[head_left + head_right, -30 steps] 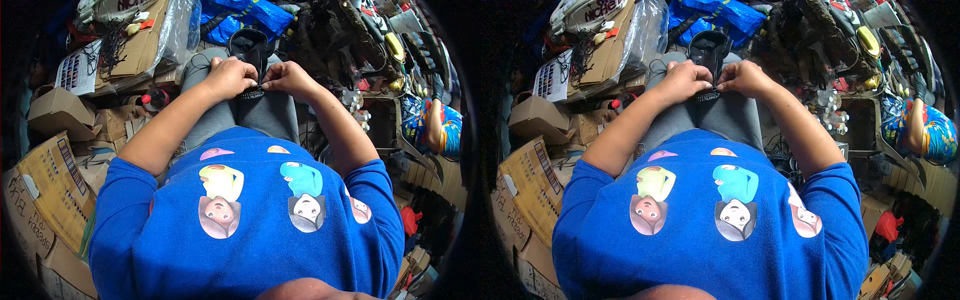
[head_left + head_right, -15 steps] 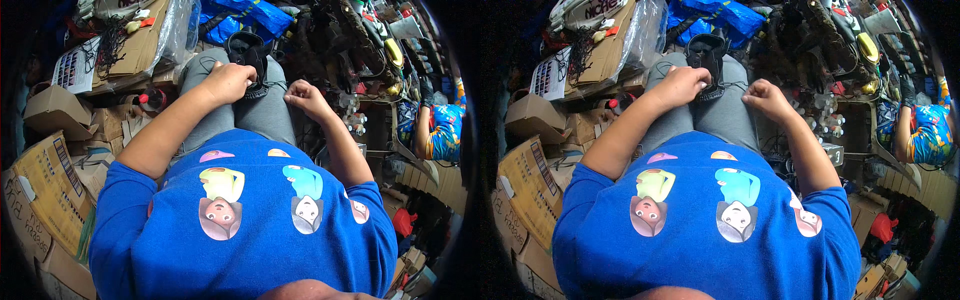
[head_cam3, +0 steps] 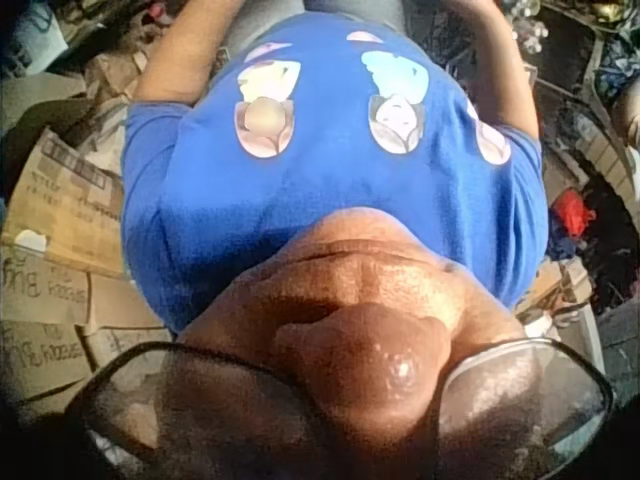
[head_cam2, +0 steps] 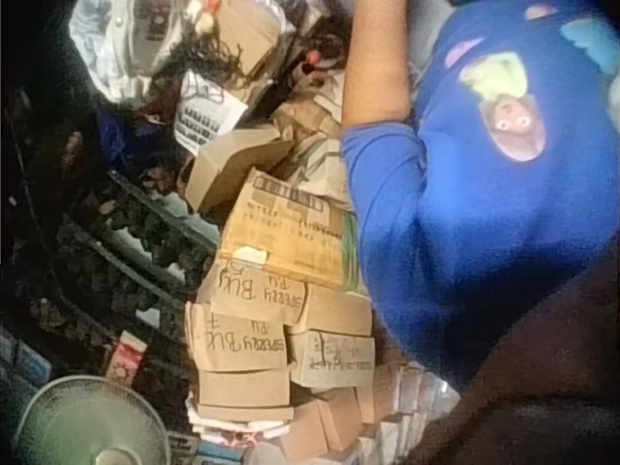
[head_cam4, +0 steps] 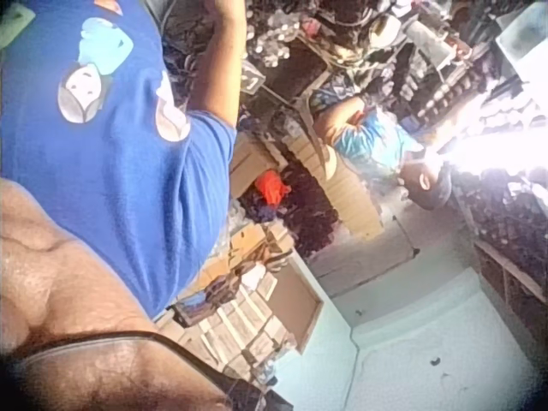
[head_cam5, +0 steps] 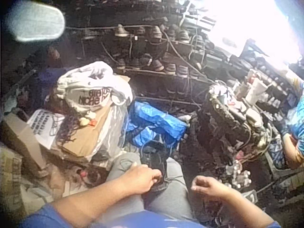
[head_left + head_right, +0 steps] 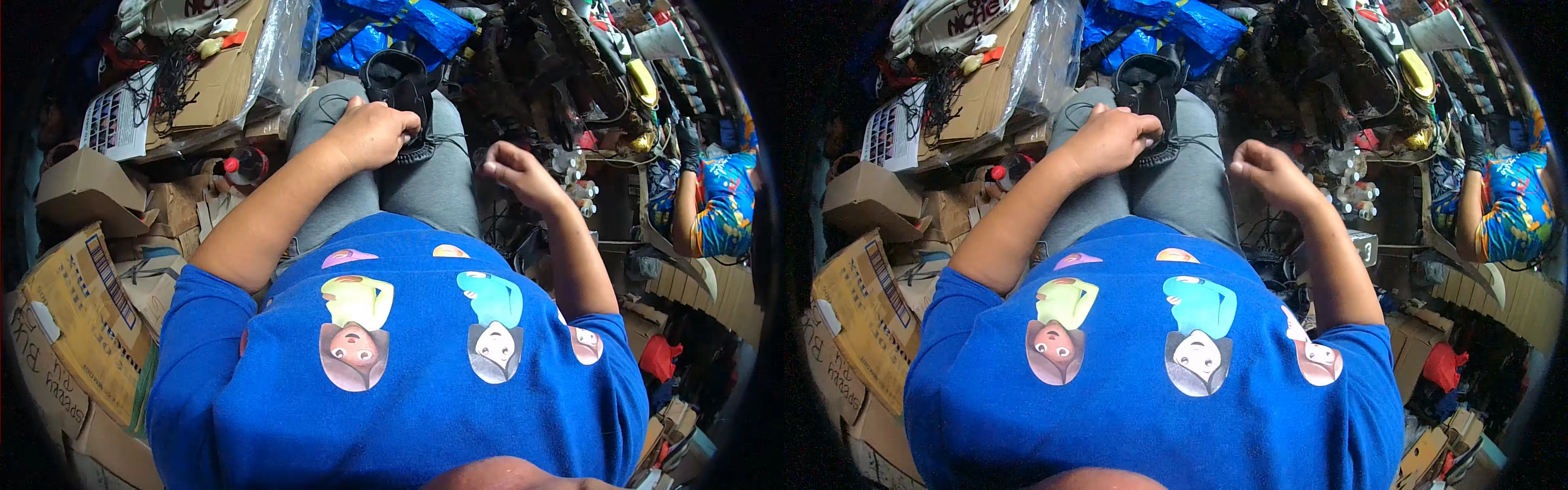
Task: The recorder is lacing a black athletic shoe while holding it on their lap.
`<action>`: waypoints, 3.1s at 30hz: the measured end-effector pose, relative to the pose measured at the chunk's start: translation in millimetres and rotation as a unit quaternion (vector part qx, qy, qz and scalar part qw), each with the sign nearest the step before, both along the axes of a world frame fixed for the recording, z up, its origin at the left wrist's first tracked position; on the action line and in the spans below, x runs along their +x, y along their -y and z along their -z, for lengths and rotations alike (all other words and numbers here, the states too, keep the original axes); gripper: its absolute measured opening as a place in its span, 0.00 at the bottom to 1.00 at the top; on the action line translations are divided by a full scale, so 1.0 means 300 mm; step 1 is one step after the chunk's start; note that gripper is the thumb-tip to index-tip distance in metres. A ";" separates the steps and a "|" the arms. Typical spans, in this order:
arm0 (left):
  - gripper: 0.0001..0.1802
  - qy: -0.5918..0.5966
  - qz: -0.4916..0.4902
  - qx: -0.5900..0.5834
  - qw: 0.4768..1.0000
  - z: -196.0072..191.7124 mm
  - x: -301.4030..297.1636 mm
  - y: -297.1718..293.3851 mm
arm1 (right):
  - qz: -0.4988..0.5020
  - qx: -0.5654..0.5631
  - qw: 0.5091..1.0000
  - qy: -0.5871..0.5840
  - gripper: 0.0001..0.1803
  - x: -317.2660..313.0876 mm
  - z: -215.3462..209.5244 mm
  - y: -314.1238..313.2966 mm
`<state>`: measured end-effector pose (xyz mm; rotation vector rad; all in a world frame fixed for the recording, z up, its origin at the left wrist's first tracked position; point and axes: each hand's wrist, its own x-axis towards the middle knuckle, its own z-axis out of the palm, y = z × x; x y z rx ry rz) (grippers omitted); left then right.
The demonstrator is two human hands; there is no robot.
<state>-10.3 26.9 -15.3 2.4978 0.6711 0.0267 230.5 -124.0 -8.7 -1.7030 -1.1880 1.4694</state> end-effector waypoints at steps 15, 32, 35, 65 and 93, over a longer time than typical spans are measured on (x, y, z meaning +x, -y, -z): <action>0.08 -0.005 0.020 0.024 1.000 0.002 -0.010 0.005 | -0.106 0.256 0.897 0.344 0.04 -0.050 -0.148 -0.136; 0.08 0.042 0.058 0.169 0.983 0.021 -0.143 -0.040 | -0.348 0.343 0.729 0.480 0.02 -0.081 -0.047 -0.238; 0.08 0.078 0.012 0.194 0.978 -0.039 -0.300 -0.048 | -0.293 0.292 0.777 0.476 0.02 -0.006 -0.033 -0.194; 0.11 0.212 -0.099 0.002 0.972 0.113 0.147 0.006 | -0.335 0.241 0.726 0.550 0.04 -0.179 -0.111 -0.175; 0.22 0.511 -0.378 -0.106 0.765 -0.346 -0.968 -0.270 | -0.002 0.057 0.896 0.441 0.14 0.458 0.054 0.181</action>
